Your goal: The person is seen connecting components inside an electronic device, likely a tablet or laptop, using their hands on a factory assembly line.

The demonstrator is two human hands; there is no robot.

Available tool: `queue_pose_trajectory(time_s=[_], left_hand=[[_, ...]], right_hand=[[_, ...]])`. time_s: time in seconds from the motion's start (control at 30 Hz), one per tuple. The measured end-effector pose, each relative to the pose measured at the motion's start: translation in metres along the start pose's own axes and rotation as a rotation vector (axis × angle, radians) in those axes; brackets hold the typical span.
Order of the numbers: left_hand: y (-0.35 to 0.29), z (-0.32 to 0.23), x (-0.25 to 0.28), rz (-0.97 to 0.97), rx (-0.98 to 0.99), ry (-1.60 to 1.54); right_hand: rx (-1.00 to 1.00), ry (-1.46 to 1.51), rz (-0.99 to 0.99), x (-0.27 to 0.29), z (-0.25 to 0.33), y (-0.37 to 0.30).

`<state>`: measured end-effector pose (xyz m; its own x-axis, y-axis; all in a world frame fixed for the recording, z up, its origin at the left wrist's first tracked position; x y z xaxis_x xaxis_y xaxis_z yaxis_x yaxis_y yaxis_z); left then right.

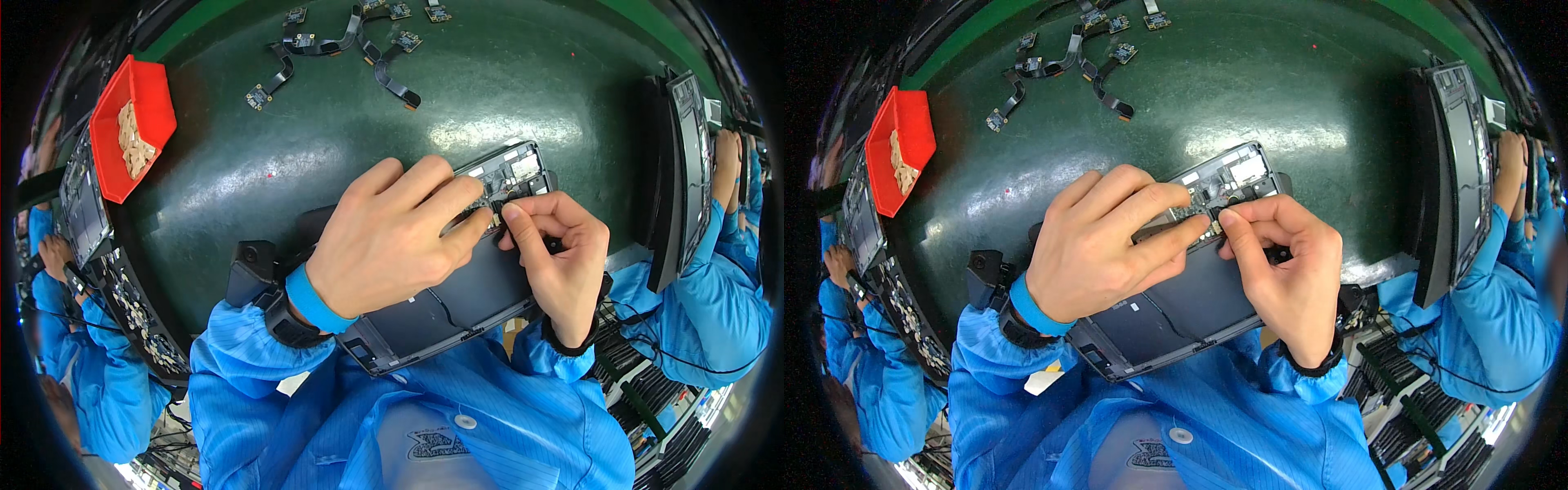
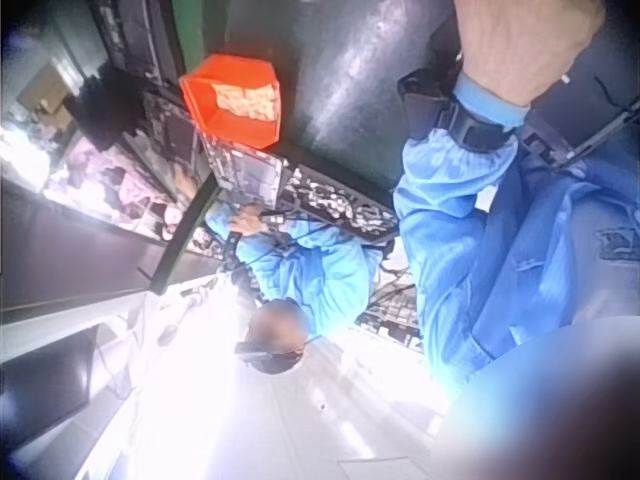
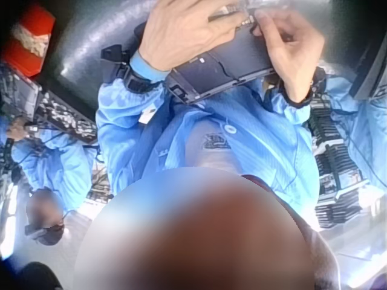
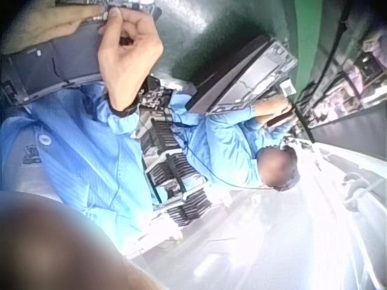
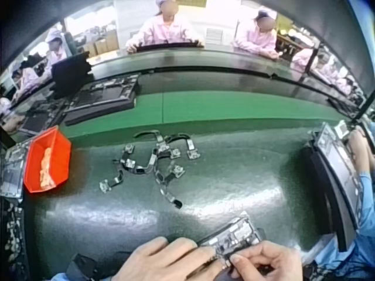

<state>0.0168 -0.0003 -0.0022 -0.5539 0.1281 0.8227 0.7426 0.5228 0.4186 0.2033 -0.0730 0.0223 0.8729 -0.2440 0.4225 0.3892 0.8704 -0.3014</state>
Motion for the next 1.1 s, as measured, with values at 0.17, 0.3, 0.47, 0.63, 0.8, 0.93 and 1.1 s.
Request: queue_pose_trajectory(time_s=[0.17,0.3,0.47,0.63,0.8,0.93,1.1], left_hand=[[0.0023,-0.0012,-0.0024,-0.014,-0.028,0.063],[0.0032,-0.0041,-0.0019,0.038,-0.001,0.076],[0.0018,-0.0041,0.0007,0.051,-0.002,0.069],[0.0003,-0.0026,0.0001,0.033,0.0,0.028],[-0.0004,-0.0024,0.0004,0.046,0.006,0.022],[-0.0003,-0.0024,0.0003,0.046,0.009,0.016],[0.0004,-0.0024,0.0008,0.034,0.009,0.006]], right_hand=[[0.0,-0.001,0.015,0.004,0.0004,0.0017],[-0.029,0.061,-0.048,0.0047,-0.0029,0.0007],[-0.005,0.066,-0.027,0.0027,-0.0041,-0.0009],[-0.025,0.024,-0.014,0.0018,-0.0013,-0.0018],[-0.021,0.007,-0.018,0.0005,-0.0023,-0.0019],[-0.014,0.014,-0.01,0.0009,-0.0016,-0.0022],[-0.018,0.018,-0.012,0.0006,-0.0014,-0.0024]])
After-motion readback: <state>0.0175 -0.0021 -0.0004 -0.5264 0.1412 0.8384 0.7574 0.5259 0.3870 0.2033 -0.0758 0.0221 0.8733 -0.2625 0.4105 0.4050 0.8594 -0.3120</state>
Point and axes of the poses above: each hand's wrist, its own y-axis towards the middle knuckle, its own x-axis out of the back of the hand, z = x × y, the point moved 1 cm from there along y, towards the middle knuckle, and after that the axes turned 4 degrees about -z, right-handed, at the moved point
